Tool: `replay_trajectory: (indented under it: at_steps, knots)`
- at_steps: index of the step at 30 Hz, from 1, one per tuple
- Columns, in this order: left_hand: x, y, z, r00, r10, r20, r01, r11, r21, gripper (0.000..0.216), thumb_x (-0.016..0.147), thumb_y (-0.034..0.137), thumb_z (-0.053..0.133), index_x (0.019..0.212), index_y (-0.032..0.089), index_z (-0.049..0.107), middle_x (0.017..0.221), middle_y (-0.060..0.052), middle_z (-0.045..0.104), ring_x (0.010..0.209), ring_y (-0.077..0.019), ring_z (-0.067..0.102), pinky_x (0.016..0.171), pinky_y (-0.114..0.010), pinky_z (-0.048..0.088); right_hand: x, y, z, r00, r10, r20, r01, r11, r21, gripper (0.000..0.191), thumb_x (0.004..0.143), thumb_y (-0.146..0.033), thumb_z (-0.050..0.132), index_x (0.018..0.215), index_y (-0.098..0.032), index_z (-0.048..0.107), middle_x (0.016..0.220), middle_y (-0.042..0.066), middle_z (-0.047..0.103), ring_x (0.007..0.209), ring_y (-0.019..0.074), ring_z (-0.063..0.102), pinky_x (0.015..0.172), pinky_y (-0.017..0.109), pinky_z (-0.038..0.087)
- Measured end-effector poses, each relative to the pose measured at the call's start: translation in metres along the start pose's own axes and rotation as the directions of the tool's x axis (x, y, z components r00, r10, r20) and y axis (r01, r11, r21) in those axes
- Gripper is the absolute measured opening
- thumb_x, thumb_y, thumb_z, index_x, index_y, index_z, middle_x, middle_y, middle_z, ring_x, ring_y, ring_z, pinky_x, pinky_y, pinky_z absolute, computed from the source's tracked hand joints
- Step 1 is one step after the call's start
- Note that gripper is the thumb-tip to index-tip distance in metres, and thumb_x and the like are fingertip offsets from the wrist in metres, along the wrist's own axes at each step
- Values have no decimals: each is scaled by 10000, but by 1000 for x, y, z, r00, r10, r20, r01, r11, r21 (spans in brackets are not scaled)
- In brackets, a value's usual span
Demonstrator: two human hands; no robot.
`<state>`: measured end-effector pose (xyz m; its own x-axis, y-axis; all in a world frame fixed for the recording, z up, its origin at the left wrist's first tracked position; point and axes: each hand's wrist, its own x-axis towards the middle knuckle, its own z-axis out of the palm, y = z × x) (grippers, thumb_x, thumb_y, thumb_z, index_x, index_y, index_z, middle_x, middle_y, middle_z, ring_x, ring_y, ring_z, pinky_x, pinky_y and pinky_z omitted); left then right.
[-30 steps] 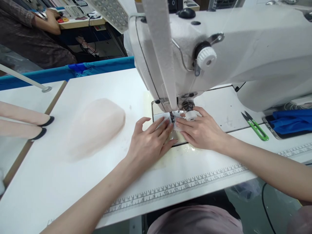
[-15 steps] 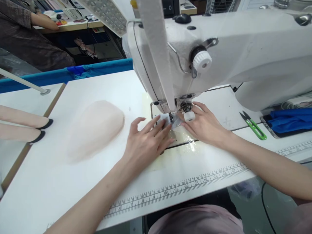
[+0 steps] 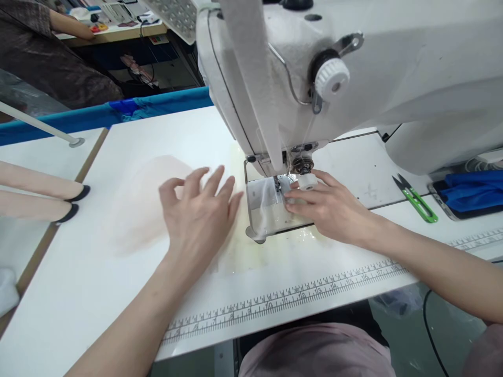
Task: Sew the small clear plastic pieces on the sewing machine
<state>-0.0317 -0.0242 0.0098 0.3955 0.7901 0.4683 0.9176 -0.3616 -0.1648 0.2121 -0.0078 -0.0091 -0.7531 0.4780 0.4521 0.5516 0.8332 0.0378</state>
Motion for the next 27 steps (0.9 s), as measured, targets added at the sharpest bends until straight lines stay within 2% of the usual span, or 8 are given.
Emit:
replay_trajectory:
  at_steps: [3, 5, 7, 10, 14, 20, 23, 27]
  knots:
    - [1, 1, -3, 994, 97, -58, -106, 980, -167, 292, 935, 230, 504, 1211, 241, 599, 1207, -72, 675, 1110, -288, 624, 899, -505, 449, 0, -9, 1, 1000, -17, 7, 17, 1000, -9, 386, 862, 17, 415, 1055, -173, 690, 1128, 38, 711, 1154, 182, 591, 1094, 445, 395]
    - [0, 12, -1, 971, 237, -26, -233, 917, -323, 302, 944, 226, 484, 1228, 215, 586, 1194, -64, 682, 1059, -227, 651, 863, -408, 508, 0, -13, 1, 1000, -13, 21, 13, 999, -30, 355, 899, -15, 402, 1048, -164, 689, 1118, 33, 714, 1177, 174, 578, 1127, 422, 366]
    - [-1, 22, 5, 960, 280, 14, -256, 894, -367, 306, 951, 243, 474, 1229, 179, 586, 1215, -85, 668, 1069, -216, 645, 898, -387, 511, -1, -13, 2, 1000, -13, 7, 13, 999, -44, 338, 911, -28, 398, 1020, -145, 695, 1077, 34, 726, 1140, 171, 595, 1154, 403, 336]
    - [-3, 29, 14, 959, 283, 20, -261, 909, -325, 325, 950, 266, 479, 1222, 129, 590, 1209, -126, 653, 1074, -236, 627, 960, -413, 485, -1, -10, 3, 997, -26, -75, 22, 998, -52, 341, 911, -23, 391, 940, -150, 707, 974, 22, 744, 999, 160, 637, 1134, 407, 355]
    - [-4, 26, 17, 959, 283, 28, -263, 921, -286, 357, 941, 321, 495, 1209, 116, 609, 1123, -139, 654, 1024, -265, 608, 866, -417, 510, -1, -7, 6, 994, -13, -104, 7, 999, -52, 368, 885, 9, 371, 924, -169, 691, 970, 15, 738, 920, 150, 635, 1067, 425, 408]
    - [-7, 29, 14, 955, 294, 24, -280, 930, -236, 381, 903, 390, 556, 1187, 150, 633, 1190, -142, 656, 1100, -306, 593, 921, -481, 476, 0, -4, 11, 998, 63, 28, -60, 994, -87, 351, 889, -9, 352, 1106, -111, 608, 1224, 89, 659, 1201, 200, 553, 1088, 441, 380]
    - [-8, 32, 14, 957, 288, 42, -271, 935, -229, 430, 912, 414, 541, 1241, 144, 596, 1247, -145, 641, 1200, -295, 568, 1040, -488, 426, 1, -2, 14, 996, 77, 50, -73, 994, -83, 369, 890, -11, 344, 1181, -83, 560, 1241, 114, 649, 1243, 214, 529, 1084, 464, 377]
    - [-9, 36, 13, 954, 298, 29, -285, 933, -220, 451, 915, 441, 537, 1225, 120, 602, 1216, -150, 662, 1173, -279, 604, 1099, -496, 388, 1, -1, 15, 995, 80, 52, -75, 993, -89, 380, 874, 1, 348, 1175, -77, 567, 1200, 118, 669, 1246, 218, 529, 1104, 458, 343]
